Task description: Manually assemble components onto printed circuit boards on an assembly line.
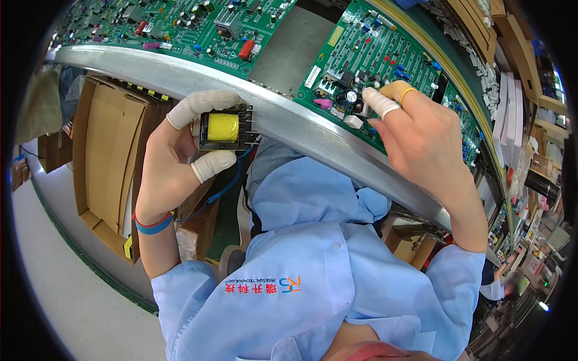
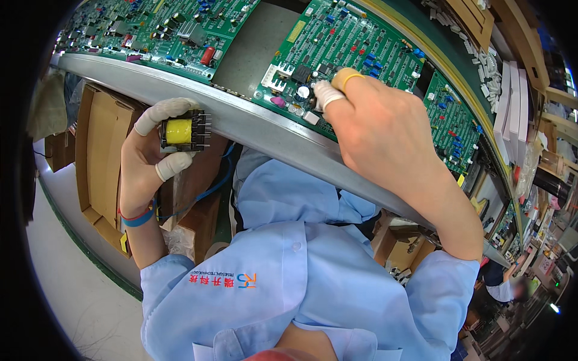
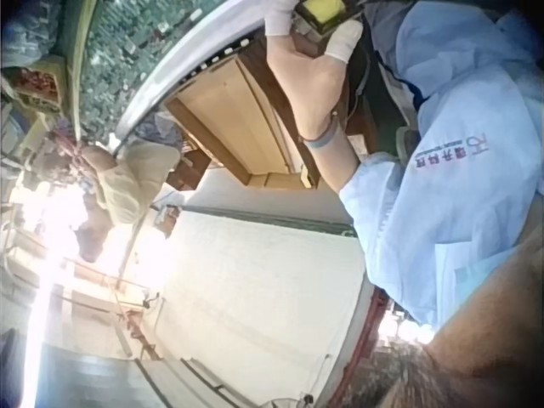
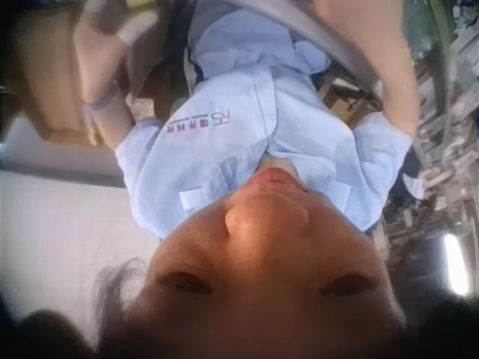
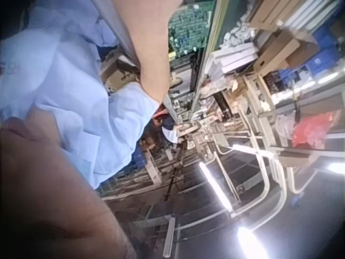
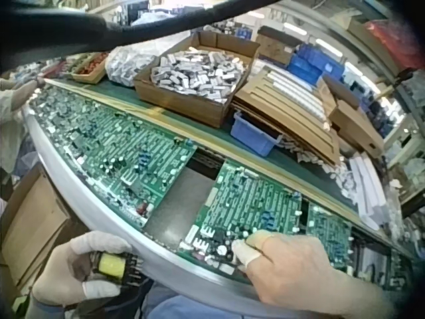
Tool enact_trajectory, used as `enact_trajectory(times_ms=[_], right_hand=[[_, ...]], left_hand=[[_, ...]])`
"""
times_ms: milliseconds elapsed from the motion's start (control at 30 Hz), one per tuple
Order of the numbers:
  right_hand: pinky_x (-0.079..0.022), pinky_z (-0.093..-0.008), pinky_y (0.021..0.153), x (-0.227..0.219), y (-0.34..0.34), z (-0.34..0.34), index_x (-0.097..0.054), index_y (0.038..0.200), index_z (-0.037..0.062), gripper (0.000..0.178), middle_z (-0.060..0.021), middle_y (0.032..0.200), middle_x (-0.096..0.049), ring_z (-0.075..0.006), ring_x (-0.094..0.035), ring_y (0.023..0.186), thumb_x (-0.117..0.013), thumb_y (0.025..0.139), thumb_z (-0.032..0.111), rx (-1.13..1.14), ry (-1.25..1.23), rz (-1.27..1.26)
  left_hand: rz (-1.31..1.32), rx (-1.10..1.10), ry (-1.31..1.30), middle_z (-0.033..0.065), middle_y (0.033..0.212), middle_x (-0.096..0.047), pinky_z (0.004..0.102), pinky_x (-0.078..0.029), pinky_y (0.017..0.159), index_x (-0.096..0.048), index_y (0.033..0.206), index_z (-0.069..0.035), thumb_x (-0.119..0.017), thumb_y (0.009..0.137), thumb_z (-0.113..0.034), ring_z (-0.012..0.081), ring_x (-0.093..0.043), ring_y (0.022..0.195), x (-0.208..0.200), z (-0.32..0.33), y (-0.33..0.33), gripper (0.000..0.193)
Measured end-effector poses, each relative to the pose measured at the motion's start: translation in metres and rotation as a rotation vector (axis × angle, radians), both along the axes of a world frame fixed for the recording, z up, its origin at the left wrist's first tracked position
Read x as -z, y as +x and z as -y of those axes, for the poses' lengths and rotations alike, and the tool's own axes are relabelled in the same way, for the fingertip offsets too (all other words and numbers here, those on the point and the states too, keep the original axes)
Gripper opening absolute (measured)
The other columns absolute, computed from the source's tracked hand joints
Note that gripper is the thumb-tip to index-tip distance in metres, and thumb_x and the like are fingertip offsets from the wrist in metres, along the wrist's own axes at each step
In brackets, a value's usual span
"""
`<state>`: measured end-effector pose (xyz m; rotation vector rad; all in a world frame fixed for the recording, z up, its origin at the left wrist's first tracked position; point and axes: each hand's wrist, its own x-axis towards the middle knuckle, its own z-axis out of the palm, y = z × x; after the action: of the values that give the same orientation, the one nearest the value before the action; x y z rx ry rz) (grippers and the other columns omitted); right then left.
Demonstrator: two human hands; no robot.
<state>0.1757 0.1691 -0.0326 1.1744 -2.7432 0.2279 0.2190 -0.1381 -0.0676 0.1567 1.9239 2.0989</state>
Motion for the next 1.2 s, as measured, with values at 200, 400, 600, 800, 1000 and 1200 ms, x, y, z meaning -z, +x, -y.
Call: enact_trajectory(times_ms=[200, 400, 600, 800, 1000, 1200], right_hand=[[-0.049, -0.0336, 0.053, 0.003, 0.003, 0.001, -0.067, 0.103, 0.0006, 0.032, -0.0079, 0.089, -0.061, -0.0226, -0.061, 0.068, -0.073, 0.072, 0.009, 0.008, -0.023, 0.019], [-0.049, -0.0341, 0.054, 0.001, 0.007, -0.003, -0.067, 0.106, 0.0001, 0.036, -0.0086, 0.088, -0.06, -0.0244, -0.061, 0.067, -0.074, 0.071, 0.01, 0.138, -0.01, 0.144], [-0.049, -0.0343, 0.056, 0.007, 0.012, -0.002, -0.066, 0.105, -0.0001, 0.035, -0.0087, 0.088, -0.059, -0.024, -0.061, 0.067, -0.074, 0.072, 0.009, 0.138, -0.062, 0.087], [-0.049, -0.0361, 0.056, 0.007, -0.001, -0.006, -0.063, 0.093, -0.0006, 0.019, -0.0097, 0.081, -0.055, -0.0255, -0.061, 0.068, -0.066, 0.076, 0.007, -0.001, -0.099, 0.075], [-0.05, -0.0371, 0.054, 0.001, 0.002, -0.002, -0.056, 0.075, 0.0001, 0.007, -0.0104, 0.076, -0.052, -0.0259, -0.061, 0.066, -0.062, 0.072, 0.003, 0.015, -0.031, 0.082], [-0.049, -0.0345, 0.051, 0.007, 0.006, -0.003, -0.057, 0.078, -0.0017, 0.009, -0.0102, 0.077, -0.052, -0.0241, -0.061, 0.064, -0.061, 0.072, 0.003, 0.04, -0.052, 0.058]], left_hand=[[-0.014, 0.013, -0.03, 0.0087, 0.123, -0.059, 0.032, -0.047, 0.099, -0.053, 0.129, 0.002, -0.072, 0.075, 0.009, 0.0165, -0.058, 0.111, 0.002, -0.001, -0.001, 0.058], [-0.024, 0.043, -0.029, 0.0081, 0.122, -0.059, 0.0309, -0.048, 0.097, -0.054, 0.129, 0.0, -0.072, 0.075, 0.01, 0.0152, -0.059, 0.108, 0.005, -0.003, -0.003, 0.058], [-0.045, 0.031, 0.065, 0.0093, 0.124, -0.058, 0.0325, -0.048, 0.099, -0.053, 0.129, 0.002, -0.074, 0.074, 0.008, 0.0174, -0.058, 0.112, 0.003, -0.009, -0.003, 0.059], [-0.105, 0.094, 0.066, 0.0097, 0.126, -0.057, 0.0327, -0.047, 0.1, -0.052, 0.128, 0.002, -0.075, 0.074, 0.007, 0.0182, -0.057, 0.114, -0.003, -0.023, -0.005, 0.059], [-0.015, 0.103, 0.053, 0.0082, 0.126, -0.058, 0.0328, -0.046, 0.101, -0.054, 0.128, 0.001, -0.077, 0.073, 0.005, 0.0177, -0.058, 0.114, -0.007, -0.028, -0.004, 0.059], [-0.075, 0.106, 0.064, 0.0091, 0.128, -0.056, 0.0328, -0.046, 0.101, -0.053, 0.128, 0.002, -0.077, 0.073, 0.006, 0.0183, -0.056, 0.117, 0.001, -0.029, -0.011, 0.06]])
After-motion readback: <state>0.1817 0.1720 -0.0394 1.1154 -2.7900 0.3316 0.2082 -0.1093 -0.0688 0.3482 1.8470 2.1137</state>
